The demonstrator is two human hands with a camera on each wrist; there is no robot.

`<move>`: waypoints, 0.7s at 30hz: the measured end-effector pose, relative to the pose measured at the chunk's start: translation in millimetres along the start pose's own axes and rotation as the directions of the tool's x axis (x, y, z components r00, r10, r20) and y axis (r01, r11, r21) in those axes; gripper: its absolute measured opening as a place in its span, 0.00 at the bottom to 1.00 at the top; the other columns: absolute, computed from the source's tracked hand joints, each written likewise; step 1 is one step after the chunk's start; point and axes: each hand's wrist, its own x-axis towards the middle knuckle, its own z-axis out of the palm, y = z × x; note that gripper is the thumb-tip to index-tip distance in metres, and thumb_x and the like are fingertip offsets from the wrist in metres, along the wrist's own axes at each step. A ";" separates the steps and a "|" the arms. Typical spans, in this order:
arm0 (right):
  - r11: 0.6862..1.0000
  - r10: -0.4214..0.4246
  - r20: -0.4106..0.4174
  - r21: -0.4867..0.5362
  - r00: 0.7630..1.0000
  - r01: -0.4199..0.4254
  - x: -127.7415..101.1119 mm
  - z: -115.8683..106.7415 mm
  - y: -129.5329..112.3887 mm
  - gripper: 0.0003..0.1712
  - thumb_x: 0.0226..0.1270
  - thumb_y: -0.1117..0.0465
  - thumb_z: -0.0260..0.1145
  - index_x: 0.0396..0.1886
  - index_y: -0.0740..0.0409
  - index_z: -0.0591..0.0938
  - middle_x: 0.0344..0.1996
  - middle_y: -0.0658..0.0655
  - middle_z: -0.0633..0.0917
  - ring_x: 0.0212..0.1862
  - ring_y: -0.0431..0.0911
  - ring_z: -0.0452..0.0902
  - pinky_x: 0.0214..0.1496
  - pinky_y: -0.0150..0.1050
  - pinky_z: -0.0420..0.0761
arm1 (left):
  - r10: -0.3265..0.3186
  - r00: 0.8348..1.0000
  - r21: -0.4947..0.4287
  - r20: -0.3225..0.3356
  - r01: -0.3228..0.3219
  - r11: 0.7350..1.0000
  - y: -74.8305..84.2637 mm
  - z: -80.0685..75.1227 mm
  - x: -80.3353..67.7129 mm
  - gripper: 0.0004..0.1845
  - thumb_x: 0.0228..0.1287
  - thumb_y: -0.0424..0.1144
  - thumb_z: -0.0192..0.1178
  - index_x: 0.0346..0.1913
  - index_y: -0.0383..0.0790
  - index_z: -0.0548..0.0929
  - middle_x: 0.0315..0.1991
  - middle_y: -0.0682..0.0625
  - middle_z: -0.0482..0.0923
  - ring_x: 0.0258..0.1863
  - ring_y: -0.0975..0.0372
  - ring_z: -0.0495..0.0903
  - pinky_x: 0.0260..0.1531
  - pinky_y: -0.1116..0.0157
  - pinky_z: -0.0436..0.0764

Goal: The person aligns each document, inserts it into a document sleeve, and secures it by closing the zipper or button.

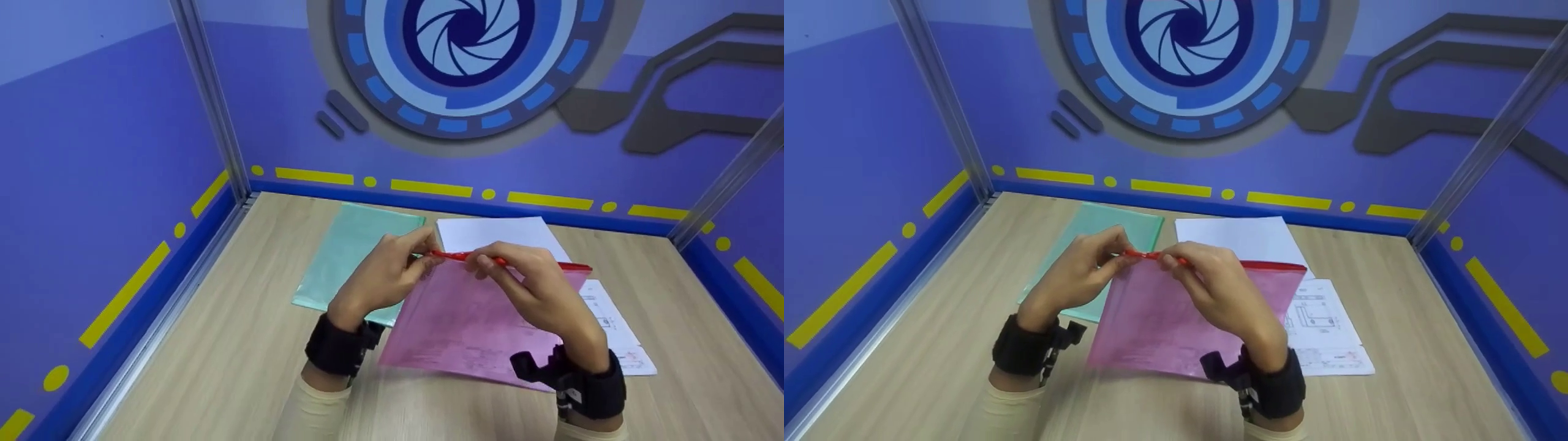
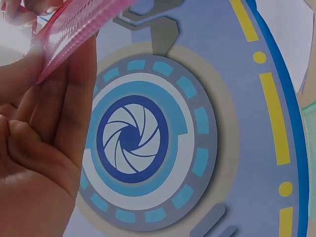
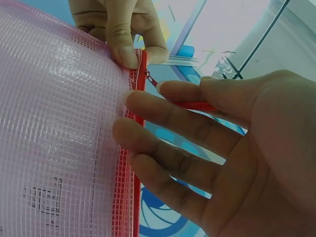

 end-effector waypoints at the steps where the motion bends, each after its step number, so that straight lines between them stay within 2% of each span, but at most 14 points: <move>1: 1.000 -0.008 -0.002 -0.007 1.000 0.008 -0.6 -0.6 -0.3 0.14 0.77 0.75 0.62 0.48 0.56 0.88 0.38 0.51 0.89 0.38 0.44 0.86 0.46 0.30 0.83 | 0.001 1.000 0.002 0.008 -0.001 1.000 -0.1 0.3 0.6 0.04 0.77 0.28 0.60 0.43 0.41 0.78 0.39 0.52 0.86 0.32 0.65 0.81 0.36 0.67 0.82; 5: 0.998 -0.016 -0.010 -0.054 1.000 0.015 -2.3 -1.4 0.5 0.13 0.74 0.75 0.65 0.47 0.56 0.88 0.39 0.51 0.86 0.39 0.43 0.82 0.45 0.28 0.81 | -0.011 1.000 0.044 0.023 0.010 0.999 -1.3 0.6 1.9 0.03 0.78 0.30 0.61 0.44 0.41 0.79 0.40 0.53 0.86 0.36 0.65 0.84 0.40 0.67 0.84; 9: 0.994 0.027 -0.004 -0.104 1.000 -0.027 -4.9 -1.5 -0.2 0.12 0.75 0.72 0.67 0.49 0.54 0.90 0.51 0.51 0.82 0.40 0.42 0.81 0.44 0.30 0.79 | -0.020 1.000 0.122 0.012 0.019 0.992 -3.7 1.3 2.5 0.03 0.77 0.33 0.63 0.43 0.44 0.80 0.42 0.54 0.87 0.45 0.63 0.88 0.45 0.65 0.85; 14: 0.995 0.085 0.079 -0.058 0.993 -0.081 -9.5 -3.4 -4.5 0.13 0.78 0.71 0.64 0.53 0.55 0.89 0.63 0.55 0.81 0.33 0.41 0.85 0.40 0.30 0.82 | 0.020 0.998 0.182 -0.063 -0.009 0.983 -4.4 2.5 2.4 0.04 0.73 0.35 0.68 0.40 0.46 0.83 0.44 0.56 0.84 0.47 0.62 0.81 0.48 0.63 0.81; 17: 0.994 0.104 0.124 0.010 0.987 -0.106 -9.5 -4.1 -6.7 0.14 0.79 0.71 0.63 0.57 0.59 0.88 0.64 0.58 0.83 0.30 0.41 0.87 0.37 0.33 0.85 | 0.031 0.993 0.207 -0.110 -0.008 0.978 -2.6 2.7 1.9 0.05 0.72 0.35 0.69 0.38 0.47 0.84 0.44 0.56 0.81 0.41 0.63 0.76 0.44 0.63 0.78; 18: 0.992 0.120 0.137 0.032 0.983 -0.125 -9.1 -4.4 -7.6 0.15 0.79 0.71 0.63 0.57 0.59 0.88 0.64 0.59 0.84 0.30 0.41 0.87 0.36 0.34 0.86 | 0.024 0.992 0.213 -0.120 0.002 0.977 -1.8 2.5 1.4 0.05 0.72 0.35 0.69 0.38 0.48 0.83 0.43 0.57 0.81 0.38 0.63 0.75 0.40 0.64 0.77; 21: 0.984 0.155 0.163 0.067 0.975 -0.167 -6.7 -5.0 -10.1 0.14 0.80 0.69 0.62 0.58 0.59 0.88 0.66 0.59 0.83 0.31 0.41 0.88 0.35 0.37 0.88 | 0.002 0.993 0.220 -0.116 0.024 0.975 -0.5 1.6 -0.4 0.06 0.74 0.34 0.67 0.39 0.49 0.83 0.38 0.58 0.82 0.27 0.64 0.71 0.30 0.65 0.72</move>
